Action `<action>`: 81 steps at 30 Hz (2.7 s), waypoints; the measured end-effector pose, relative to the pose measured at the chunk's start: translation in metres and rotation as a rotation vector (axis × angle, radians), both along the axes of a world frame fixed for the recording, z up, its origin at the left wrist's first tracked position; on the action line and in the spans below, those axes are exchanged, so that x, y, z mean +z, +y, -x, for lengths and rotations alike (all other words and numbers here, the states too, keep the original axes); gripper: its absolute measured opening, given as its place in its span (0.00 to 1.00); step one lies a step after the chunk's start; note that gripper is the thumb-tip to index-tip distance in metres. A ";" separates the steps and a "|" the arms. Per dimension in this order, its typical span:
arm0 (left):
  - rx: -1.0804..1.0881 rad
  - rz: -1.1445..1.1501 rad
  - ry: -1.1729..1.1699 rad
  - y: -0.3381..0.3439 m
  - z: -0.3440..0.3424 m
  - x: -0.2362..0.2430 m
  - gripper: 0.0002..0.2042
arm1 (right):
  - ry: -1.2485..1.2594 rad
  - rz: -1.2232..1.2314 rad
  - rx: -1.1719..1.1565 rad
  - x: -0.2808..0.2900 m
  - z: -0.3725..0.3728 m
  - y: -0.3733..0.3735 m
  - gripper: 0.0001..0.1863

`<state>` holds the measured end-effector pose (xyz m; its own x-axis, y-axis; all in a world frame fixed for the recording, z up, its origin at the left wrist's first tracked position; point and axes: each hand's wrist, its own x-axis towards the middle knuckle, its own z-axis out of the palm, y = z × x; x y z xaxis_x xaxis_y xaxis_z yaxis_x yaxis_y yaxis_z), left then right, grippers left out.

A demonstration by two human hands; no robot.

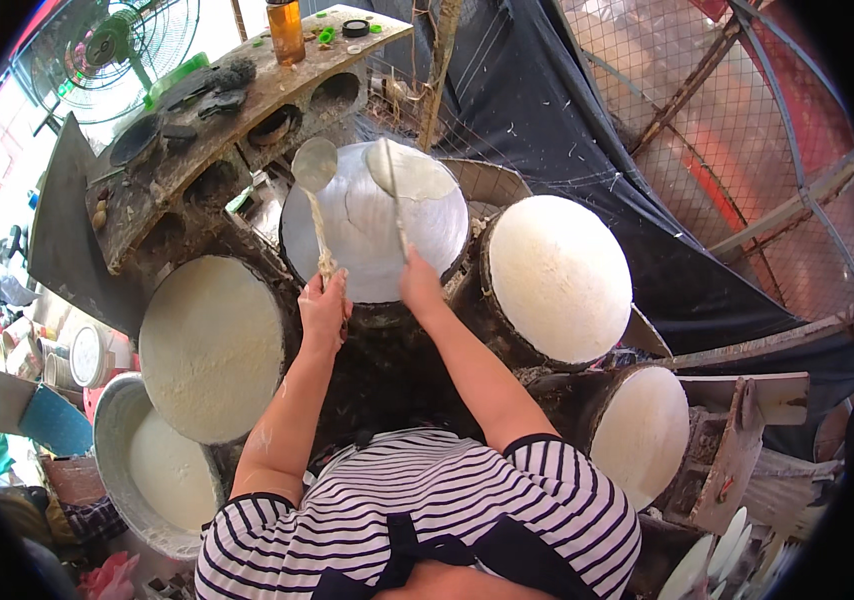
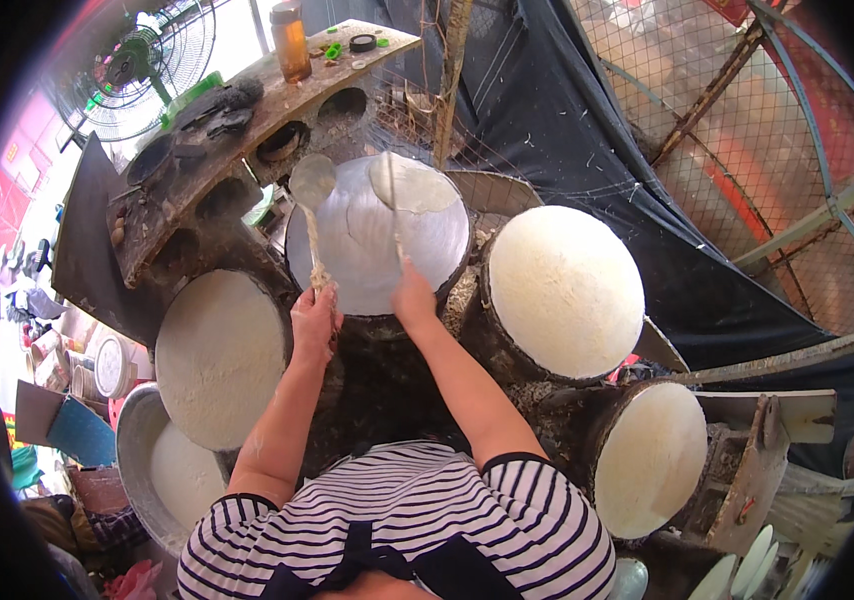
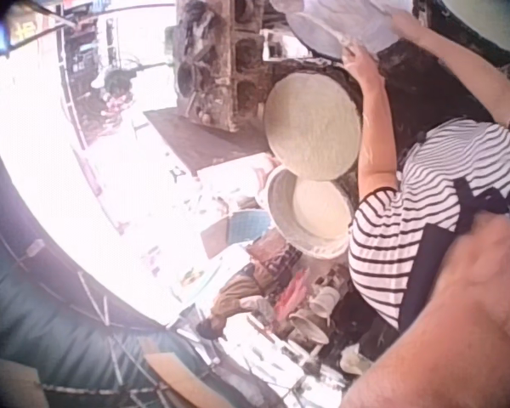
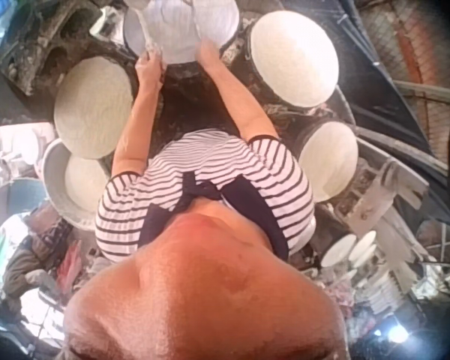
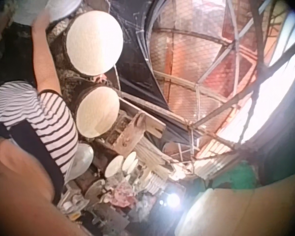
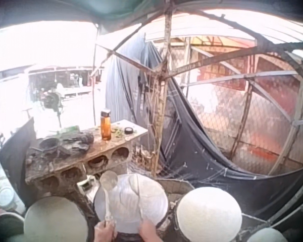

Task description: The person ladles batter onto multiple hot cylindrical molds, spreads it evenly with a wooden stick, and removes the cooked crepes to a tray. The process repeats across several molds in a continuous cycle.

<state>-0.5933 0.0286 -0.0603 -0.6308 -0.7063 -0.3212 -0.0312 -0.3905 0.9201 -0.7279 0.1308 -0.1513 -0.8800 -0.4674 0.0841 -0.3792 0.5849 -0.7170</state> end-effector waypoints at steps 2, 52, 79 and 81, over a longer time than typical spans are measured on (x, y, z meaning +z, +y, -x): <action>0.024 -0.006 0.023 -0.004 -0.003 -0.004 0.07 | 0.031 0.071 0.046 -0.006 -0.005 -0.017 0.22; 0.337 -0.060 0.056 0.018 -0.040 0.003 0.07 | 0.053 -0.205 0.391 0.032 0.146 -0.020 0.18; 0.497 -0.026 0.041 0.016 -0.065 0.016 0.06 | -0.232 -0.250 0.895 0.038 0.208 -0.080 0.23; 0.525 -0.017 0.026 0.021 -0.070 0.021 0.07 | -0.252 -0.369 1.019 0.053 0.211 -0.081 0.22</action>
<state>-0.5235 0.0495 -0.0394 -0.2015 -0.9244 -0.3239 0.1957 -0.3620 0.9114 -0.9385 0.0500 -0.0984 -0.0422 -0.9409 -0.3359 -0.6715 0.2757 -0.6878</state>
